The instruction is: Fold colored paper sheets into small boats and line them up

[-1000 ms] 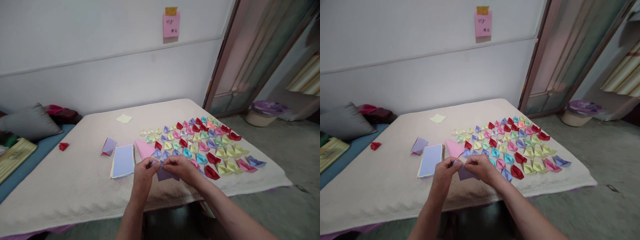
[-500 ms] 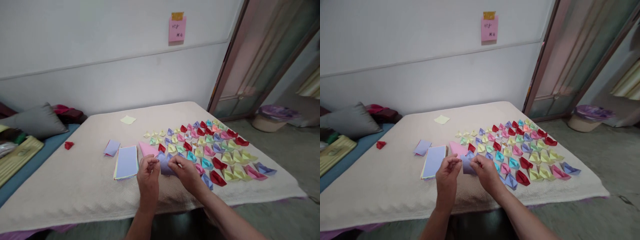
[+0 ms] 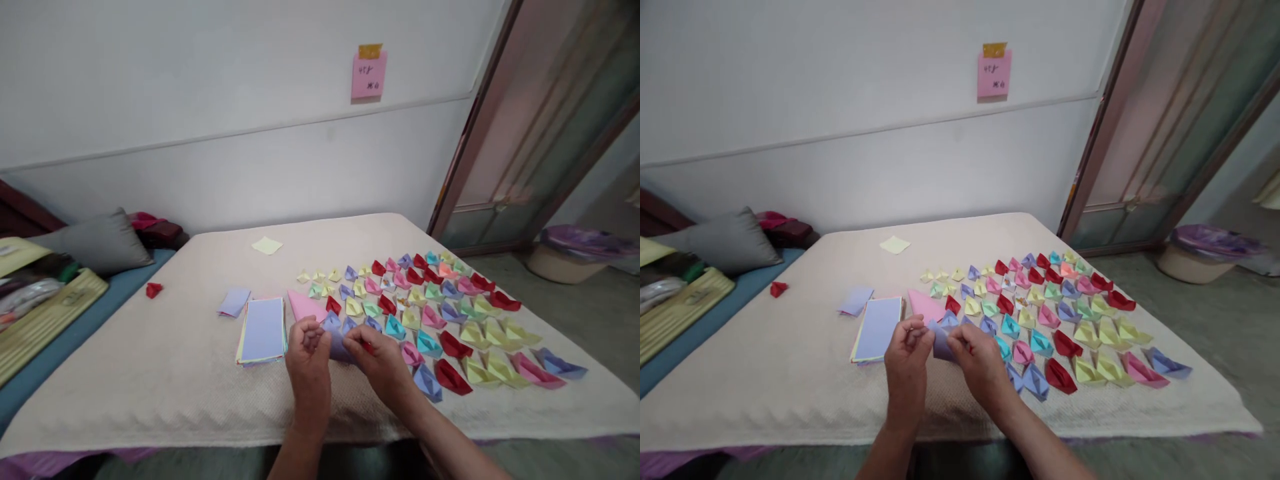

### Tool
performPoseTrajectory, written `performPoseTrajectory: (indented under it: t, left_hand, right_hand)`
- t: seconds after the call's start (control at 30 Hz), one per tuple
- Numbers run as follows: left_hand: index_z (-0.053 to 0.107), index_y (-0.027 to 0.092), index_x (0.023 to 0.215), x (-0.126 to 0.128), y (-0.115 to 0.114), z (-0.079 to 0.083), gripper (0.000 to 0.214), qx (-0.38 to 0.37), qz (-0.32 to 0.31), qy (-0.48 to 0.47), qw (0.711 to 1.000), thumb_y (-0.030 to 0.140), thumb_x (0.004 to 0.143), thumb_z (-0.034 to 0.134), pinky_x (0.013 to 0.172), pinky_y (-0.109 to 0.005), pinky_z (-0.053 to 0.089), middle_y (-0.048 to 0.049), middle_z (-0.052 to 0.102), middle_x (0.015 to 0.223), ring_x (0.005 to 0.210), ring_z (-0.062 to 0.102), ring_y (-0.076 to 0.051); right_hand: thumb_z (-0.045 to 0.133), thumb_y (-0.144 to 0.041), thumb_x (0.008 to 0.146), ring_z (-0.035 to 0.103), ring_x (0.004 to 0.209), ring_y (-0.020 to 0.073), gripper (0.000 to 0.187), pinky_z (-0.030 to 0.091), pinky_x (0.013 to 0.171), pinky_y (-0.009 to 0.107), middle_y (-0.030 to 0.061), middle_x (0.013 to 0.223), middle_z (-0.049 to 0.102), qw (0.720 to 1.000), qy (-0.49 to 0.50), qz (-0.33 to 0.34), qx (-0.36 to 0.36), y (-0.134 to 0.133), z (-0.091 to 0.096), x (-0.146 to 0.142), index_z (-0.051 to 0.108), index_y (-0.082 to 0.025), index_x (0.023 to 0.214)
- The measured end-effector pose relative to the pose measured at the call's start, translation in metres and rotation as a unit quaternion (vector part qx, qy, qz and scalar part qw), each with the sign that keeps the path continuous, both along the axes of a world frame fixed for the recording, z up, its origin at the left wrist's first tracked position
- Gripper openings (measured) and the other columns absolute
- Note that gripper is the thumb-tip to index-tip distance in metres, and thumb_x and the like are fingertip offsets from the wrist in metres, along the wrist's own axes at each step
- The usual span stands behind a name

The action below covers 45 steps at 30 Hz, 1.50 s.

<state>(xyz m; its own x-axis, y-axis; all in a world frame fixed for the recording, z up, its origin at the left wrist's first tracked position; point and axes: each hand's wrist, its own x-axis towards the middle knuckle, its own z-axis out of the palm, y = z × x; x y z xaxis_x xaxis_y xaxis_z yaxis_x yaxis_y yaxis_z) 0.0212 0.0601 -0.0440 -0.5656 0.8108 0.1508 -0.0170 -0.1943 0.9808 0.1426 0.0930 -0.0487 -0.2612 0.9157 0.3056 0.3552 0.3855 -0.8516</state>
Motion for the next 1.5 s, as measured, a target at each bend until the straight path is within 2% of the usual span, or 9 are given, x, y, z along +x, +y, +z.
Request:
performPoseTrajectory:
  t: [0.13,0.27,0.47,0.63,0.77,0.93,1.1,1.3,1.5]
  left_hand:
    - [0.056,0.018,0.089,0.0,0.001,-0.001,0.014,-0.016,0.026,0.003,1.0,0.021,0.076,0.059,0.07,-0.024,0.043,-0.0012,0.06,0.087,0.074,0.056,-0.012]
    - [0.057,0.017,0.083,-0.001,0.002,0.002,0.01,-0.033,0.034,-0.009,0.999,0.021,0.074,0.059,0.066,-0.023,0.041,-0.0009,0.062,0.089,0.07,0.054,-0.011]
    - [0.062,0.017,0.082,-0.002,0.001,0.004,0.01,-0.035,0.018,-0.015,0.999,0.018,0.075,0.056,0.079,-0.026,0.042,-0.002,0.064,0.089,0.085,0.058,-0.015]
    - [0.064,0.017,0.083,0.0,0.001,0.001,0.012,-0.007,0.008,-0.003,1.0,0.016,0.073,0.057,0.082,-0.028,0.045,-0.0046,0.063,0.095,0.089,0.059,-0.016]
    - [0.065,0.018,0.081,0.001,0.001,0.001,0.009,0.011,0.035,0.062,0.997,0.016,0.073,0.059,0.081,-0.029,0.046,-0.006,0.061,0.099,0.093,0.058,-0.018]
    - [0.068,0.02,0.077,-0.001,-0.001,0.002,0.01,0.011,0.088,0.178,0.98,0.02,0.078,0.058,0.086,-0.033,0.043,-0.0061,0.063,0.097,0.097,0.057,-0.02]
    - [0.066,0.021,0.074,0.001,0.0,0.003,0.012,0.011,0.103,0.195,0.975,0.02,0.079,0.056,0.086,-0.034,0.042,-0.0066,0.062,0.097,0.098,0.056,-0.021]
    - [0.062,0.019,0.069,0.002,0.002,0.007,0.014,0.023,0.068,0.127,0.989,0.023,0.08,0.054,0.087,-0.032,0.039,-0.0071,0.061,0.102,0.1,0.054,-0.021]
    - [0.058,0.017,0.07,-0.002,0.0,0.012,0.012,0.009,-0.063,-0.026,0.998,0.023,0.08,0.052,0.083,-0.028,0.039,-0.0048,0.06,0.105,0.095,0.053,-0.018]
  right_hand:
    - [0.052,-0.025,0.084,0.051,0.06,0.0138,0.019,0.036,0.057,0.024,-0.001,0.063,0.057,1.0,-0.014,-0.007,0.016,-0.002,0.0,-0.002,0.055,-0.019,0.065]
    - [0.052,-0.024,0.084,0.052,0.061,0.0142,0.019,0.037,0.058,0.024,-0.0005,0.064,0.058,0.999,-0.016,-0.015,0.029,-0.003,-0.001,-0.005,0.055,-0.019,0.065]
    - [0.052,-0.025,0.085,0.054,0.063,0.015,0.019,0.038,0.06,0.024,0.0001,0.066,0.06,0.999,-0.009,-0.019,0.027,-0.003,-0.004,-0.006,0.057,-0.019,0.068]
    - [0.051,-0.027,0.086,0.054,0.063,0.015,0.019,0.038,0.06,0.025,0.0002,0.067,0.06,0.999,-0.002,-0.019,0.029,-0.003,-0.005,-0.008,0.058,-0.019,0.07]
    - [0.051,-0.026,0.086,0.054,0.065,0.0154,0.02,0.038,0.063,0.026,0.0008,0.068,0.06,0.998,-0.014,-0.023,0.064,-0.005,-0.006,-0.009,0.058,-0.019,0.07]
    - [0.048,-0.024,0.088,0.052,0.067,0.0162,0.02,0.036,0.065,0.027,0.0014,0.066,0.057,0.985,-0.056,-0.034,0.157,-0.011,-0.006,-0.013,0.056,-0.019,0.07]
    - [0.047,-0.025,0.089,0.049,0.066,0.0173,0.022,0.032,0.064,0.029,0.0024,0.065,0.056,0.973,-0.125,-0.047,0.189,-0.017,-0.008,-0.018,0.057,-0.019,0.07]
    - [0.046,-0.026,0.09,0.049,0.067,0.0174,0.023,0.032,0.064,0.029,0.0026,0.065,0.056,0.972,-0.136,-0.054,0.184,-0.016,-0.008,-0.017,0.056,-0.02,0.07]
    - [0.049,-0.025,0.089,0.053,0.071,0.0169,0.019,0.036,0.068,0.028,0.0018,0.069,0.059,0.986,-0.065,-0.059,0.142,-0.011,-0.002,-0.011,0.055,-0.02,0.071]
